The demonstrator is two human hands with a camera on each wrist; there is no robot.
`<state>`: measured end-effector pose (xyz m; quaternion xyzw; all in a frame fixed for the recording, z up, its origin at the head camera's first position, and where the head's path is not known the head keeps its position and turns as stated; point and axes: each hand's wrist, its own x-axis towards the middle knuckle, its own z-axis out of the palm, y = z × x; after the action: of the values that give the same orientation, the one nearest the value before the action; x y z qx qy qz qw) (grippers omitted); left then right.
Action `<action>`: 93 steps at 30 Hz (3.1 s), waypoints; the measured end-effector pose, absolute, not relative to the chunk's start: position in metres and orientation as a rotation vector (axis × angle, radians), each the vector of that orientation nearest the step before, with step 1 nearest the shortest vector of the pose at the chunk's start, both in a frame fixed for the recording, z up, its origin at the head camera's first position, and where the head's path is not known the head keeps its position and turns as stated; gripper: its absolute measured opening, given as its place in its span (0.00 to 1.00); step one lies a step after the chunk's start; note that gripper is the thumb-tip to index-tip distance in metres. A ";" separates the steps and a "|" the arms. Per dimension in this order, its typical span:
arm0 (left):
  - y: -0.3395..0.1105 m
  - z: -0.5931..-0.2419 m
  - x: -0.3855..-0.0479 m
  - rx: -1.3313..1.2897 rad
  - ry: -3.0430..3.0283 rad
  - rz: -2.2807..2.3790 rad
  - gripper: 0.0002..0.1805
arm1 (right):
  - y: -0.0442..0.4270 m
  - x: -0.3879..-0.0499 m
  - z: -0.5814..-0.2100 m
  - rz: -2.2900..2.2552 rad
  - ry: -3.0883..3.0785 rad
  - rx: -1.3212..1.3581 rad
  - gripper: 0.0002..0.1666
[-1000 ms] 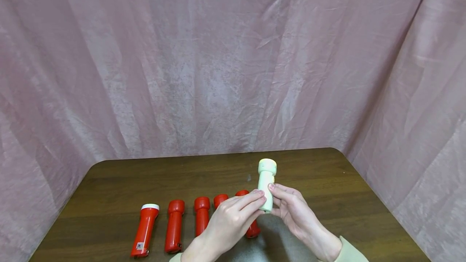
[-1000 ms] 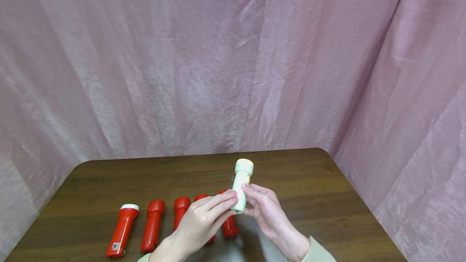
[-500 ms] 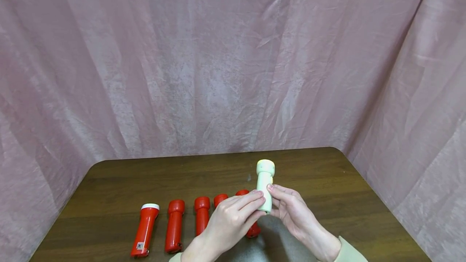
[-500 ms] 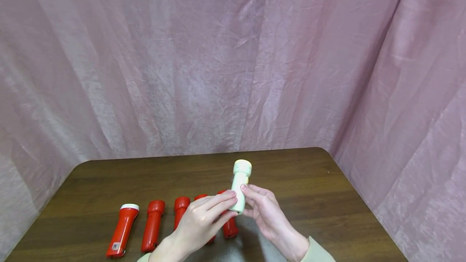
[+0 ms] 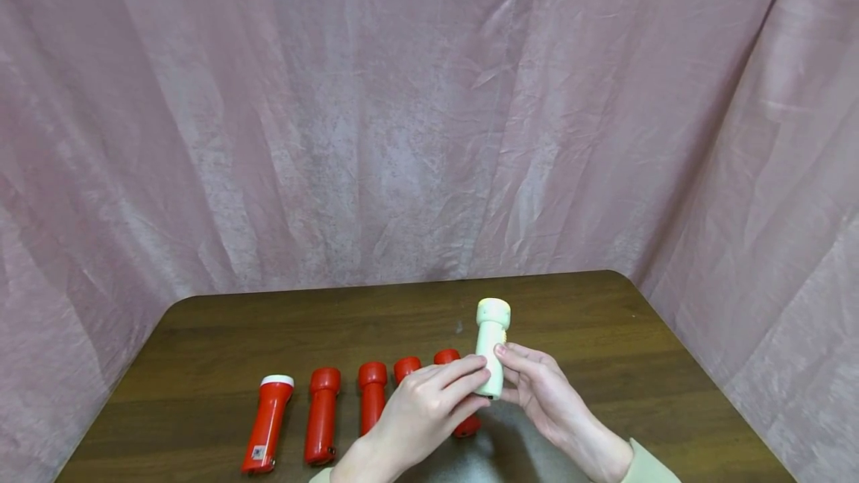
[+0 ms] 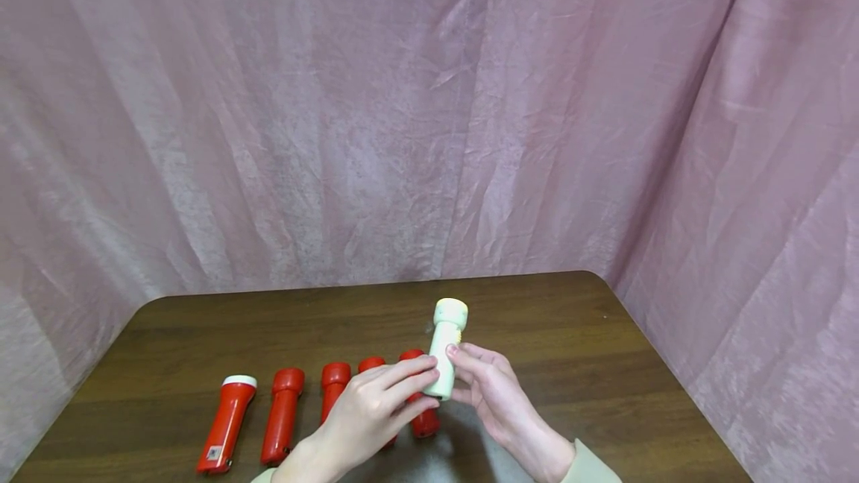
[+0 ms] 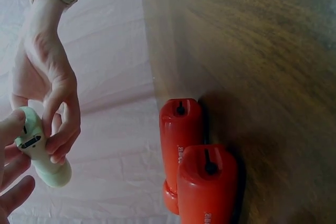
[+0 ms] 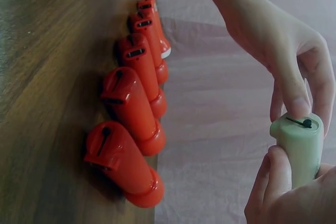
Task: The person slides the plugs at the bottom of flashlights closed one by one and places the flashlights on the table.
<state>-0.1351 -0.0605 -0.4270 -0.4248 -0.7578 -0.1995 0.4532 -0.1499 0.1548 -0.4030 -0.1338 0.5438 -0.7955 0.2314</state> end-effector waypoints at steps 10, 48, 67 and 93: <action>-0.066 -0.424 -0.133 -1.056 -1.936 -0.562 0.20 | 0.160 -0.150 -0.408 -2.105 1.682 -0.336 0.16; -0.066 -0.379 -0.193 -1.000 -2.521 -0.873 0.21 | 0.153 -0.165 -0.417 -1.514 2.766 -0.514 0.22; -0.052 -0.386 -0.218 -1.070 -2.719 -0.762 0.21 | 0.163 -0.177 -0.419 -1.302 2.870 -0.430 0.18; -0.022 -0.424 -0.245 -1.120 -2.926 -0.588 0.12 | 0.172 -0.191 -0.437 -0.896 2.923 -0.417 0.12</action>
<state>-0.2451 -0.0221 -0.4243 -0.3513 -0.9176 -0.1845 -0.0231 -0.1912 0.1723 -0.4373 -0.1352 0.9469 -0.2903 0.0281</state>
